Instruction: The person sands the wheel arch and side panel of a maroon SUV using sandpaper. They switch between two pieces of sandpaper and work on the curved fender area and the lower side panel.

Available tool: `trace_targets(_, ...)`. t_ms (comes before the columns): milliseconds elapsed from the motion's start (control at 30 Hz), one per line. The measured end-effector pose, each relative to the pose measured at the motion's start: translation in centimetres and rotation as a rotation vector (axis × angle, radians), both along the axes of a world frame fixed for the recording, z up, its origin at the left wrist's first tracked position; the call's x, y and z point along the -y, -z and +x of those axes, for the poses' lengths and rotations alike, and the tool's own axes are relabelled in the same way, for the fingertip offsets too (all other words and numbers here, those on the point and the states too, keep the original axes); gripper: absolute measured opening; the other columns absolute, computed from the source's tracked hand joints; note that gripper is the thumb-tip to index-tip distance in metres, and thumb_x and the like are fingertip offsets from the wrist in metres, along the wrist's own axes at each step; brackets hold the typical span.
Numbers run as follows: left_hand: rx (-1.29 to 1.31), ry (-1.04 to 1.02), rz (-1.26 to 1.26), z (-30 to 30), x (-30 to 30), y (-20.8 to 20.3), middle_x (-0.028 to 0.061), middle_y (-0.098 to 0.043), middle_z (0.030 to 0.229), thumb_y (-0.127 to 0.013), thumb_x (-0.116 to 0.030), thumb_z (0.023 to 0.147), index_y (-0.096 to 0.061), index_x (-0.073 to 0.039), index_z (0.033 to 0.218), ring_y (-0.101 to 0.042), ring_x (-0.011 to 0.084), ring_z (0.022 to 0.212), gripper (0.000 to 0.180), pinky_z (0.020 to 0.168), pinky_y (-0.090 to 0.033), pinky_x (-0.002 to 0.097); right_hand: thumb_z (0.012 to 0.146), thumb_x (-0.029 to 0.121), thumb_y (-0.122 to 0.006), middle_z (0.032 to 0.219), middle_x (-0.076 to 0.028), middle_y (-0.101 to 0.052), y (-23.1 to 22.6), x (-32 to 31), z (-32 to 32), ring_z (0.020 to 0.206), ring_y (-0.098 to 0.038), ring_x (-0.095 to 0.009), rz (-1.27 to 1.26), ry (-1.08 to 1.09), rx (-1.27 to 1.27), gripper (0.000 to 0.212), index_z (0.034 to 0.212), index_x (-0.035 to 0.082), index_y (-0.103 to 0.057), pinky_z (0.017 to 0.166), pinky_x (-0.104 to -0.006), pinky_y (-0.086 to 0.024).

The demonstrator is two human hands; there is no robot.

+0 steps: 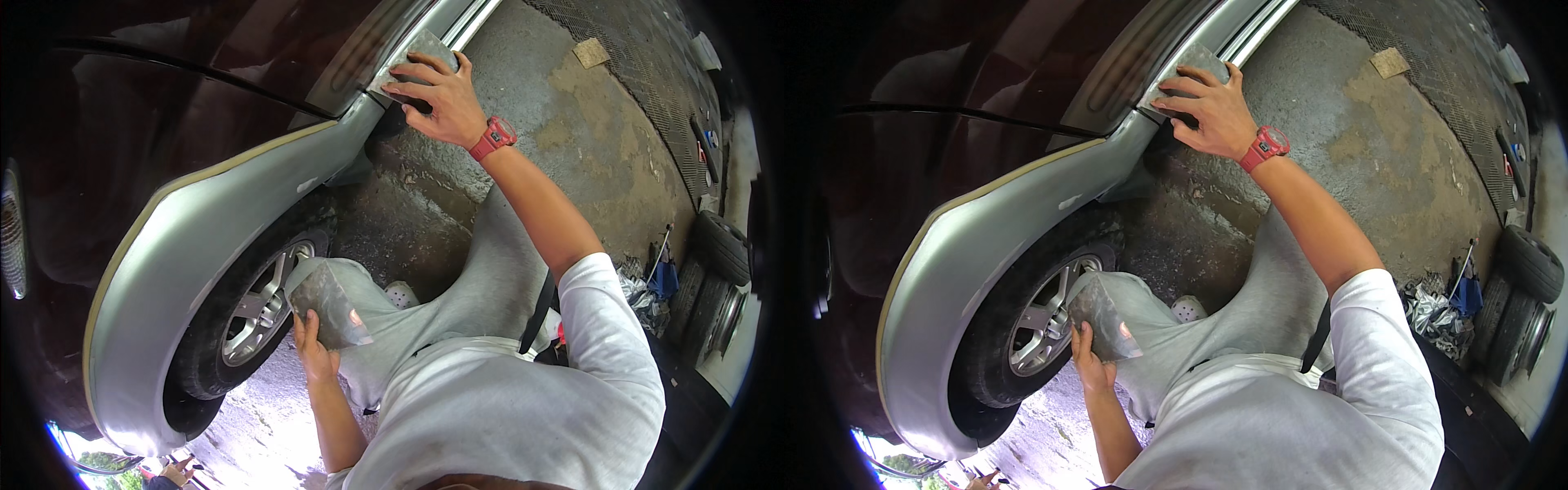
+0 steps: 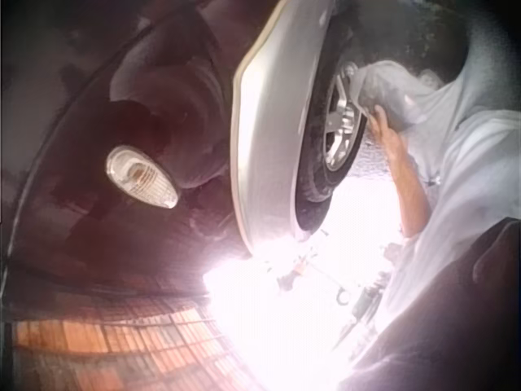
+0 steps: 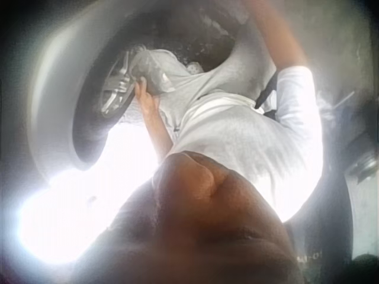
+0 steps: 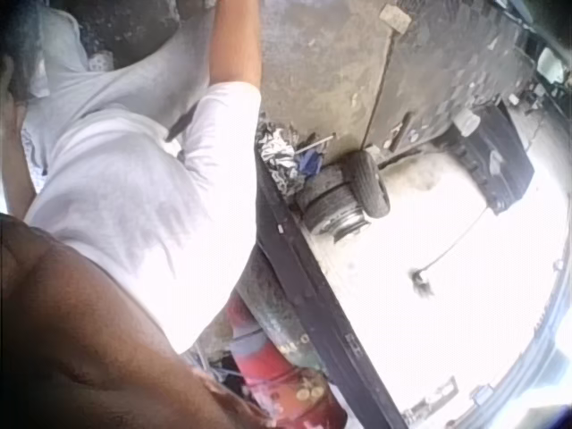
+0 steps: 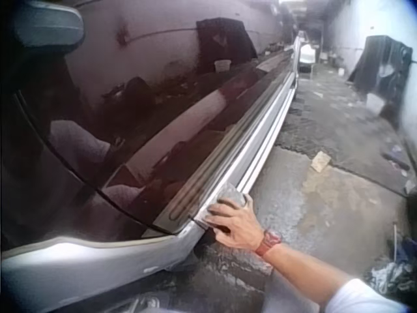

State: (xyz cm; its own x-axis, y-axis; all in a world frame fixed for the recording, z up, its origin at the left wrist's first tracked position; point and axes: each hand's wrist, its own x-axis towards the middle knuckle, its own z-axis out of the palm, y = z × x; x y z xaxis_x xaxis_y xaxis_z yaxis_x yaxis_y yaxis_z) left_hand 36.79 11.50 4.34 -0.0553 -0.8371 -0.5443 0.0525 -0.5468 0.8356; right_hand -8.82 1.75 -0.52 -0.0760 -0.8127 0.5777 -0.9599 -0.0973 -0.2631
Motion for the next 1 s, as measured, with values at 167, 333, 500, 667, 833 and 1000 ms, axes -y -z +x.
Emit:
trace_targets(167, 0.0, -0.007, 0.011, -0.1, -0.1, -0.2, 0.0161, -0.051, 0.158, -0.063, -0.031, 0.108, -0.039, 0.0, 0.163, -0.051, 0.0289, 0.143, 0.067, 0.119, -0.041, 0.0411, 0.084, 0.025, -0.072, 0.143, 0.009, -0.065, 0.6, 0.4, 0.7, 0.145, -0.052, -0.022, 0.0, 0.005, 0.031, 0.042, 0.125, 0.033, -0.076, 0.117, -0.0762, -0.026)
trace_targets(333, 0.003, 0.011, -0.022, -0.5, 0.0, -0.4, 0.0159, -0.051, 0.158, -0.062, -0.029, 0.108, -0.039, -0.001, 0.163, -0.05, 0.0286, 0.143, 0.066, 0.119, -0.041, 0.0411, 0.085, 0.024, -0.072, 0.144, 0.009, -0.064, 0.9, -0.4, -0.1, 0.145, -0.051, -0.022, 0.037, -0.009, 0.015, 0.043, 0.126, 0.034, -0.077, 0.118, -0.0755, -0.025)
trace_targets(500, -0.039, 0.01, -0.018, -0.2, -0.1, 0.1, 0.0148, -0.051, 0.158, -0.062, -0.028, 0.109, -0.038, -0.002, 0.164, -0.05, 0.0282, 0.143, 0.066, 0.119, -0.041, 0.0414, 0.085, 0.024, -0.072, 0.145, 0.009, -0.064, 0.4, -0.2, -0.2, 0.147, -0.05, -0.022, 0.001, -0.008, 0.042, 0.044, 0.127, 0.035, -0.076, 0.118, -0.0759, -0.024)
trace_targets(667, -0.033, -0.016, -0.001, -0.4, -0.1, -0.4, 0.0133, -0.053, 0.156, -0.062, -0.025, 0.11, -0.041, -0.002, 0.162, -0.053, 0.0264, 0.14, 0.06, 0.117, -0.044, 0.0405, 0.087, 0.023, -0.074, 0.149, 0.008, -0.062, 1.4, 0.6, 0.7, 0.15, -0.047, -0.023, 0.026, -0.002, 0.074, 0.045, 0.13, 0.036, -0.076, 0.122, -0.0715, -0.023)
trace_targets(833, -0.023, -0.033, 0.023, -0.2, -0.1, -0.4, 0.0125, -0.053, 0.156, -0.063, -0.026, 0.109, -0.043, -0.002, 0.161, -0.053, 0.0258, 0.14, 0.061, 0.117, -0.044, 0.0399, 0.087, 0.024, -0.077, 0.151, 0.007, -0.06, 3.8, 0.9, 0.4, 0.152, -0.045, -0.024, -0.041, -0.047, 0.094, 0.046, 0.131, 0.037, -0.074, 0.122, -0.0729, -0.024)
trace_targets(1000, 0.017, -0.023, 0.01, 0.0, -0.2, -0.2, 0.0129, -0.052, 0.156, -0.063, -0.027, 0.109, -0.042, -0.003, 0.162, -0.052, 0.0263, 0.141, 0.062, 0.117, -0.044, 0.0408, 0.085, 0.021, -0.079, 0.151, 0.006, -0.06, 4.1, 0.9, -0.4, 0.152, -0.044, -0.024, -0.027, -0.071, 0.045, 0.048, 0.13, 0.037, -0.075, 0.124, -0.0725, -0.022)
